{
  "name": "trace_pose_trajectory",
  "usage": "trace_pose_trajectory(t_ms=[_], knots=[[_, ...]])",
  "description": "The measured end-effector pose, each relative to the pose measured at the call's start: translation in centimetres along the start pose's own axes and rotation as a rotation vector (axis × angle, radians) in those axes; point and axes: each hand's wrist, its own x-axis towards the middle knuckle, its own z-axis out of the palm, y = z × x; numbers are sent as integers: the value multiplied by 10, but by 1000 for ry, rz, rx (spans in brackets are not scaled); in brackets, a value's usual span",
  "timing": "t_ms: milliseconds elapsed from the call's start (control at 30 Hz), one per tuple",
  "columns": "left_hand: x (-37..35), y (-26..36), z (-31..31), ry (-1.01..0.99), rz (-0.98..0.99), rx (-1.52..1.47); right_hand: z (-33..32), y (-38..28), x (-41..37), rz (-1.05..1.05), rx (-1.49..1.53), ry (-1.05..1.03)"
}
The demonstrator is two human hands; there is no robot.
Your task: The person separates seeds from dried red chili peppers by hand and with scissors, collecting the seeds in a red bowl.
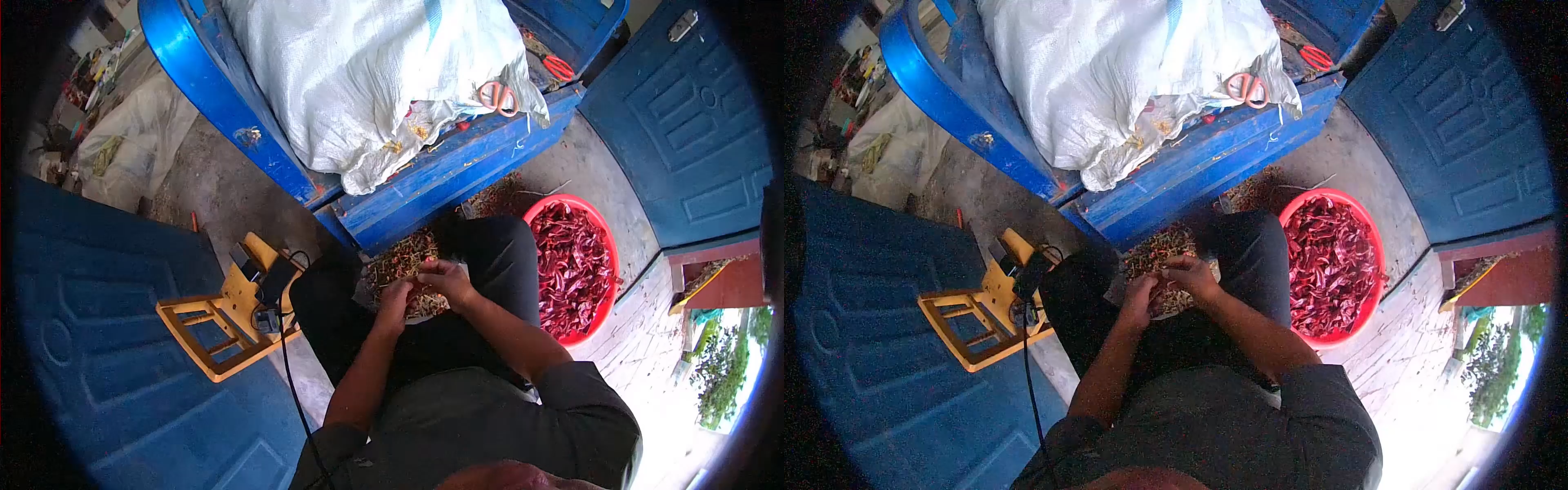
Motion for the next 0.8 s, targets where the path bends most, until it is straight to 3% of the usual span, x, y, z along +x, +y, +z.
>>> trace_pose_trajectory(t_ms=[67, 100, 167, 300, 367, 400, 467, 567, 600, 667, 700, 767, 800], knots=[[2, -2, -3, -85, 40, 29, -3, 7, 4, -343, -265, -45], [7, -5, -7, -82, 38, 26, -1, 4, 2, -340, -266, -47], [20, -15, -15, -180, 14, -27, 8, -11, -10, -975, -819, -8], [17, -11, -11, -137, -4, -46, 11, -4, -7, -827, -706, 22], [14, -9, -3, -46, 63, 15, 9, 2, 4, -302, -120, -8], [13, -6, -3, -43, 62, 15, 5, 2, 6, -300, -119, -10], [9, 0, -4, -112, -89, 94, -5, 2, 8, -22, -180, 6], [10, 0, 0, -46, -113, 36, -5, -2, 3, 79, -227, 36], [10, -1, -1, -43, -116, 36, -7, 1, 5, 83, -225, 35], [11, -1, -1, -104, -65, 23, -12, 9, 12, -545, -661, 33], [10, 0, 0, -102, -70, 25, -10, 7, 10, -541, -658, 34], [8, 4, 4, -91, -26, -34, -1, -9, 5, -883, -879, 146], [10, 4, 4, -89, -28, -33, 3, -13, 5, -881, -877, 145]])
